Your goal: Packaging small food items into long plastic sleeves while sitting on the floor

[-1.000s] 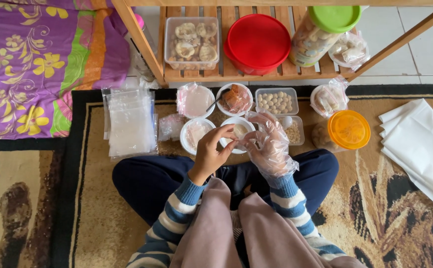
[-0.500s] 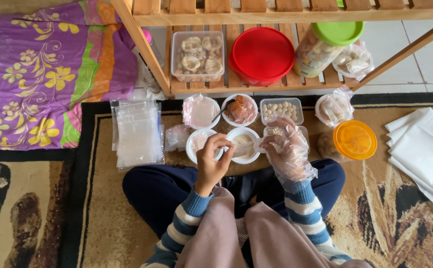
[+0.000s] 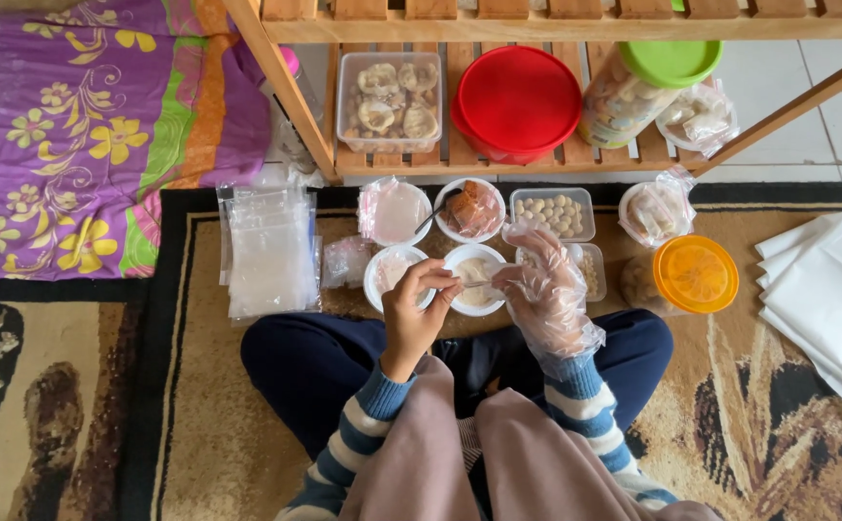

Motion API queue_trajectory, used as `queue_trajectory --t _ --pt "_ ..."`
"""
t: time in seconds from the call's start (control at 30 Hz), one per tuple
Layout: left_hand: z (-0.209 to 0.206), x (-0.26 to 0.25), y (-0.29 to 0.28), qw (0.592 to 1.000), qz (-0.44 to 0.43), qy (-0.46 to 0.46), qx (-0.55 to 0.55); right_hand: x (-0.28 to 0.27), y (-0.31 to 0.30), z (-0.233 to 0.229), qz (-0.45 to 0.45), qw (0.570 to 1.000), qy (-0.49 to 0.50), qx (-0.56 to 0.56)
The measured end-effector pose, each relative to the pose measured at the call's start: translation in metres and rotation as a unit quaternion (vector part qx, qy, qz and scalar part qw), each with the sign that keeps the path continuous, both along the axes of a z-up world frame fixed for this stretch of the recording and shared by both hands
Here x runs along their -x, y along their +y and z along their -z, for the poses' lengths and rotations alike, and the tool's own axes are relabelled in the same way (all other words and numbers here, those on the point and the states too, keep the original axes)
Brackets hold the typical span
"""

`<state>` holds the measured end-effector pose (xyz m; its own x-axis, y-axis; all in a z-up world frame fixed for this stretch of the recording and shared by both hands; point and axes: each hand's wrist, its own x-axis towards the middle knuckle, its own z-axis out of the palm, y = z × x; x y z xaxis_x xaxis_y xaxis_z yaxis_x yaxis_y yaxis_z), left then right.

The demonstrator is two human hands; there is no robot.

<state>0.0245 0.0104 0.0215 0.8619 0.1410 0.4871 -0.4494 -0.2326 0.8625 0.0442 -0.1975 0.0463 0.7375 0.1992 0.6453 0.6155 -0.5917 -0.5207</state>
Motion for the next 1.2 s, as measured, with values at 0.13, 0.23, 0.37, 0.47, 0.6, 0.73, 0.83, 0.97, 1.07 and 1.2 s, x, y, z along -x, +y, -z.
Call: queue_trajectory --t 0.13,0.23,0.37,0.47,0.6,0.73,0.83,0.97,1.07,1.2 --pt "-0.001 0.003 -0.001 1.000 -0.013 0.000 -0.023 0.006 0.008 -0.012 0.010 1.000 -0.006 -0.006" --pt "-0.006 0.001 -0.002 1.000 -0.020 -0.010 -0.021 0.008 0.011 -0.024 0.011 1.000 -0.011 -0.011" --pt "-0.012 -0.001 -0.003 0.995 -0.011 -0.076 -0.065 0.005 0.006 -0.014 0.005 1.000 -0.028 -0.010" --pt "-0.011 -0.004 -0.001 0.986 0.006 -0.127 -0.108 0.001 0.007 -0.005 -0.005 0.999 -0.037 -0.014" --pt "-0.007 -0.008 0.002 0.975 0.042 -0.171 -0.135 0.004 0.007 -0.025 -0.015 0.998 -0.056 0.009" --pt "-0.012 -0.009 0.002 0.976 0.057 -0.170 -0.121 0.001 0.008 -0.010 -0.004 0.999 -0.051 0.011" --pt "-0.012 -0.010 0.002 0.983 0.050 -0.140 -0.107 0.001 0.018 -0.021 -0.019 0.999 -0.043 -0.022" --pt "-0.001 -0.006 0.000 0.985 0.070 -0.112 -0.112 0.004 0.025 -0.016 -0.016 0.999 -0.043 0.015" --pt "0.011 -0.003 0.003 0.987 0.068 -0.091 -0.111 0.001 0.027 0.005 -0.011 0.999 -0.041 0.023" --pt "0.017 0.006 0.008 0.990 0.034 -0.072 -0.115 0.002 0.033 0.022 0.016 0.997 -0.040 0.064"
